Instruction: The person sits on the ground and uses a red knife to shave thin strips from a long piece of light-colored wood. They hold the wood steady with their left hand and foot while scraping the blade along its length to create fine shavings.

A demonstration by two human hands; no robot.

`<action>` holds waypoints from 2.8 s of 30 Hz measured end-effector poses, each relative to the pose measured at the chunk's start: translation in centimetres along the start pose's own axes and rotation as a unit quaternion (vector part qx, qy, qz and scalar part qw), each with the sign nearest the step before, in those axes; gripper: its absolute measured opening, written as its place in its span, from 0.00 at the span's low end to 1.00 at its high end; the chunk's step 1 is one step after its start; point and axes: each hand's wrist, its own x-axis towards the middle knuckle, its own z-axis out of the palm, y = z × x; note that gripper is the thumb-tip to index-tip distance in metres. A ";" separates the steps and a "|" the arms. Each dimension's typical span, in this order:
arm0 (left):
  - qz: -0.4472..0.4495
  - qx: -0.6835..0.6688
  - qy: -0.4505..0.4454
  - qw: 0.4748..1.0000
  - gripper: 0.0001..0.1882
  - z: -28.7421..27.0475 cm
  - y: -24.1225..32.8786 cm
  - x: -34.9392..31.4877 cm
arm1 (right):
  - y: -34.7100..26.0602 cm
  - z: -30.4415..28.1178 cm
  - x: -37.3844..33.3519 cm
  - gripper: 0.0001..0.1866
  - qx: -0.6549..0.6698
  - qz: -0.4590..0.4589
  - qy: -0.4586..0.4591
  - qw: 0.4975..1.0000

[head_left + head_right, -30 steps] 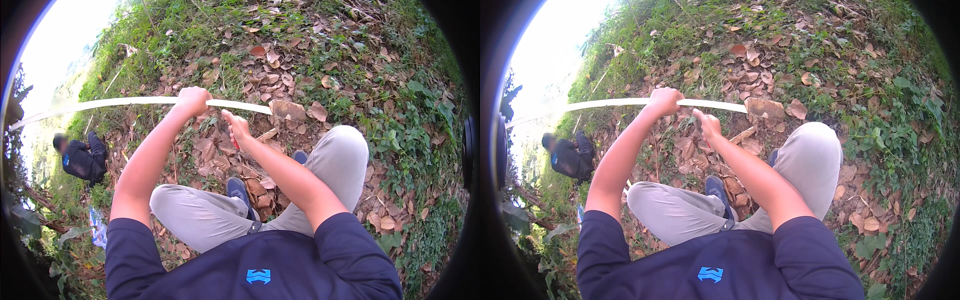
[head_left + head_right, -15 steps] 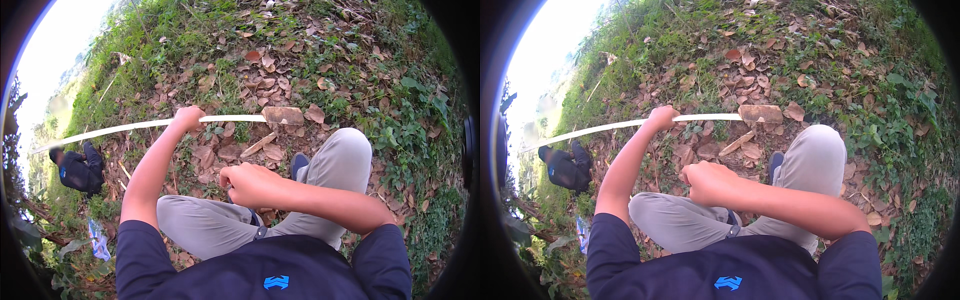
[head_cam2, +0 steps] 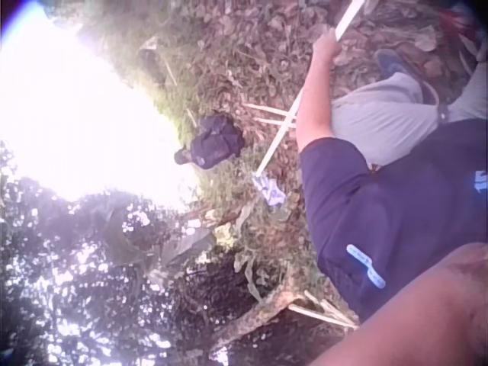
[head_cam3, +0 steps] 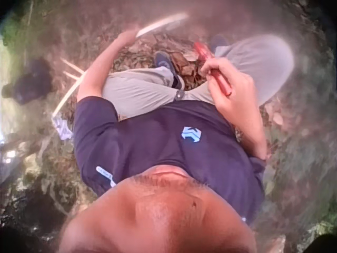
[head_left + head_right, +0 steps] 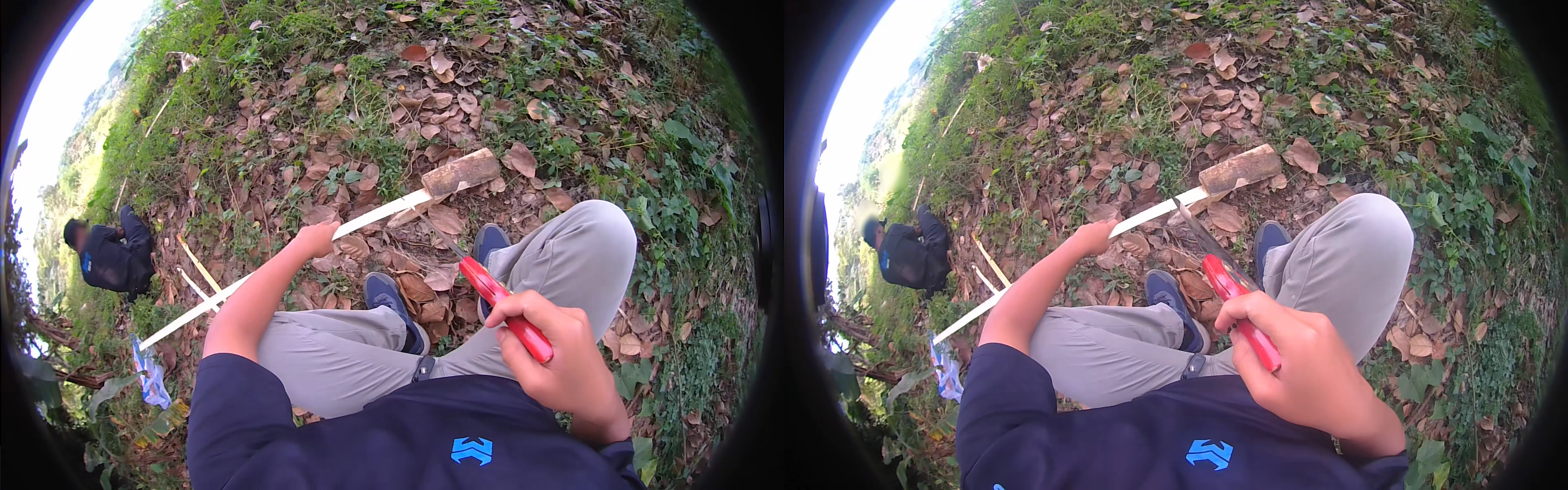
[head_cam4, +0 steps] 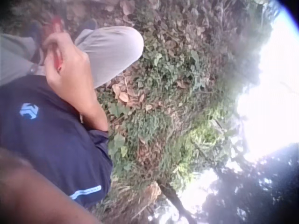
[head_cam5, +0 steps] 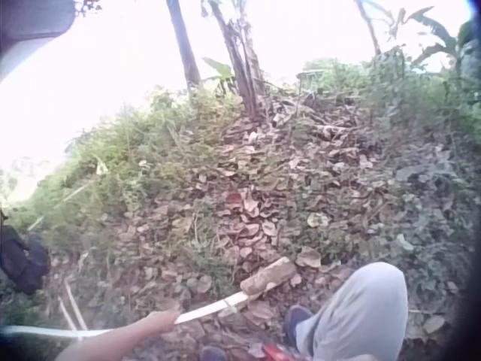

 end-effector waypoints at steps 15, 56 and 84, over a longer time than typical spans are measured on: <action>-0.026 -0.055 0.100 0.993 0.22 -0.4 0.2 -5.4 | 5.9 10.2 -0.8 0.14 -0.054 -0.085 0.094 0.990; -0.088 -0.160 0.066 0.981 0.16 5.6 -0.3 -0.7 | 17.4 14.9 1.5 0.08 0.175 0.028 0.174 0.969; -0.120 -0.129 0.088 0.980 0.18 3.6 0.0 -1.0 | 12.7 12.1 7.2 0.05 0.185 0.099 0.131 0.969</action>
